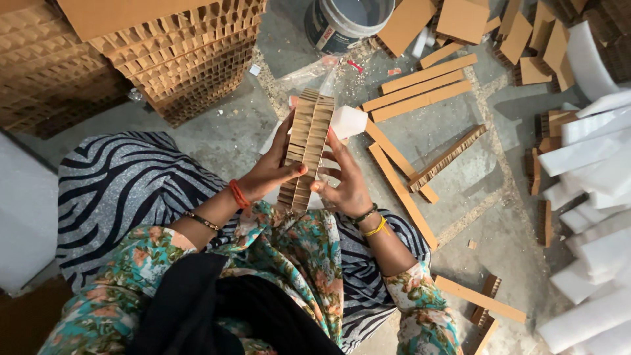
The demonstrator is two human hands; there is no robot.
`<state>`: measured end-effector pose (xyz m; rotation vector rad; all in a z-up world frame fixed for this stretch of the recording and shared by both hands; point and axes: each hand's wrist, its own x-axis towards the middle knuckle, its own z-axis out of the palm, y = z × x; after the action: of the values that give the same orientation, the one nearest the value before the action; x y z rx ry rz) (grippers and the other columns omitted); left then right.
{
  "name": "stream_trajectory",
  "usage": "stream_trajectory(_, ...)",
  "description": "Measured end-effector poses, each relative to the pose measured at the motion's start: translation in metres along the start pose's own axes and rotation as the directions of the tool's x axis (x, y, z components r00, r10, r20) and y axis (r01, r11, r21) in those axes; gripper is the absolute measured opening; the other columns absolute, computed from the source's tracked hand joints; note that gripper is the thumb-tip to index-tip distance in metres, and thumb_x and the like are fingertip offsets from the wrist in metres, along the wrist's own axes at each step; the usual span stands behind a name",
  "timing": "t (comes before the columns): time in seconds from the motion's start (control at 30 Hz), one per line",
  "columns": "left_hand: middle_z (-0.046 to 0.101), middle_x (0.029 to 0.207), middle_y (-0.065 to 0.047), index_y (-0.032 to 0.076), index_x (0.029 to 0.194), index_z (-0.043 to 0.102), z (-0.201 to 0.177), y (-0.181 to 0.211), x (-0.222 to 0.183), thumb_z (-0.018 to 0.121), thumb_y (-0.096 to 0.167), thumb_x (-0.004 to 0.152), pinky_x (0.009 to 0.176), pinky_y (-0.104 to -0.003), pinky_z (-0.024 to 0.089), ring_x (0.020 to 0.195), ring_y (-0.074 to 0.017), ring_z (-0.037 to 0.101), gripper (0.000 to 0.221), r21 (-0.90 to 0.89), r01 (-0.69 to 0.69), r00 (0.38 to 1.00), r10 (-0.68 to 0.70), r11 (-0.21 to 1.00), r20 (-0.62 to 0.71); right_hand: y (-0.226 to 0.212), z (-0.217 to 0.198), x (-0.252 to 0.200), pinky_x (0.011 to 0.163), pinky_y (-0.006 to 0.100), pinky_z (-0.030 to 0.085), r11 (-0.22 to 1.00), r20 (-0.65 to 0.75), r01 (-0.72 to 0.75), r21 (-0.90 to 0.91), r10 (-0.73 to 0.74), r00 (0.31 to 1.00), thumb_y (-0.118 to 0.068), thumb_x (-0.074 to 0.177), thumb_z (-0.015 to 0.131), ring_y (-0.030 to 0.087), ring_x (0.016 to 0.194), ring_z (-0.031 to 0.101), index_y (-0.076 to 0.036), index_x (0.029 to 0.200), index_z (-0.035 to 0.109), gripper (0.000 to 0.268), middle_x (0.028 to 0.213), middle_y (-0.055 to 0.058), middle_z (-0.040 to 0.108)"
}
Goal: The person attaches foam inserts to pieces of corrugated cardboard by hand, pressing the foam pieces onto the surfaces and stacking the finished components.
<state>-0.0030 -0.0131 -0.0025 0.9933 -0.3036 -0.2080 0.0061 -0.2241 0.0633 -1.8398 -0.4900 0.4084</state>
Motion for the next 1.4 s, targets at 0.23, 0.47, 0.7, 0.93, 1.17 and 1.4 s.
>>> stream_trajectory(0.23,0.024,0.169,-0.018,0.012,0.166,-0.005,-0.004,-0.002,-0.002,0.08,0.054,0.087,0.126,-0.048,0.033,0.157,-0.0332,0.03,0.123,0.047,0.024,0.999,-0.025,0.999,0.024,0.005,0.0,-0.003,0.106,0.043,0.059,0.998,-0.013,0.043,-0.056,-0.044,0.999,-0.048,0.082,0.087,0.03,0.14,0.057,-0.016,0.168,0.024,0.111,0.163,0.015,0.04)
stream_trajectory(0.47,0.028,0.166,-0.016,0.014,0.166,0.001,0.001,-0.002,-0.002,0.072,0.053,0.093,0.123,-0.05,0.035,0.155,-0.0305,0.033,0.11,-0.007,0.076,0.996,-0.076,0.997,-0.048,0.008,0.002,0.0,0.1,0.04,0.062,0.981,-0.05,0.049,-0.189,-0.06,0.997,-0.051,0.092,0.075,0.025,0.127,0.063,-0.016,0.168,0.028,0.095,0.154,0.015,0.047)
stream_trajectory(0.7,0.065,0.135,-0.015,0.007,0.145,0.054,-0.008,0.001,-0.002,0.057,0.049,0.105,0.107,-0.05,0.05,0.126,-0.03,0.062,0.058,-0.873,0.044,0.991,-0.135,0.487,-0.025,0.019,-0.009,0.008,0.104,0.04,0.057,0.907,-0.146,-0.058,0.418,0.13,0.981,-0.045,0.099,0.064,0.023,0.12,0.061,-0.011,0.161,0.022,0.082,0.145,0.015,0.052)
stream_trajectory(0.93,0.059,0.126,-0.004,0.007,0.159,0.05,-0.023,-0.014,0.007,0.055,0.043,0.109,0.1,-0.041,0.039,0.114,-0.0236,0.048,0.062,-0.384,0.048,0.883,-0.219,0.922,-0.415,0.013,-0.001,0.006,0.104,0.036,0.052,0.932,0.0,-0.2,0.304,0.21,0.978,-0.033,0.094,0.078,0.02,0.124,0.06,0.001,0.156,0.037,0.081,0.141,0.013,0.058)
stream_trajectory(1.17,0.037,0.161,-0.008,0.012,0.168,0.0,0.008,-0.002,-0.005,0.08,0.037,0.097,0.12,-0.041,0.044,0.148,-0.0223,0.044,0.11,0.197,-0.263,0.922,0.306,0.944,-0.236,-0.032,0.012,-0.002,0.088,0.039,0.055,0.734,-0.325,0.052,-0.677,-0.361,0.874,-0.023,0.077,0.092,0.032,0.101,0.066,0.001,0.132,0.052,0.073,0.113,0.018,0.064)
stream_trajectory(1.4,0.033,0.166,-0.012,0.008,0.169,0.006,0.038,0.039,-0.021,0.088,0.013,0.084,0.125,-0.046,0.039,0.153,-0.0299,0.039,0.118,0.146,-0.246,0.906,0.281,0.958,-0.316,-0.035,0.01,-0.006,0.115,0.057,0.04,0.669,-0.137,0.376,-0.641,-0.582,0.802,-0.041,0.077,0.082,0.035,0.119,0.06,0.002,0.133,0.05,0.077,0.123,0.018,0.061)
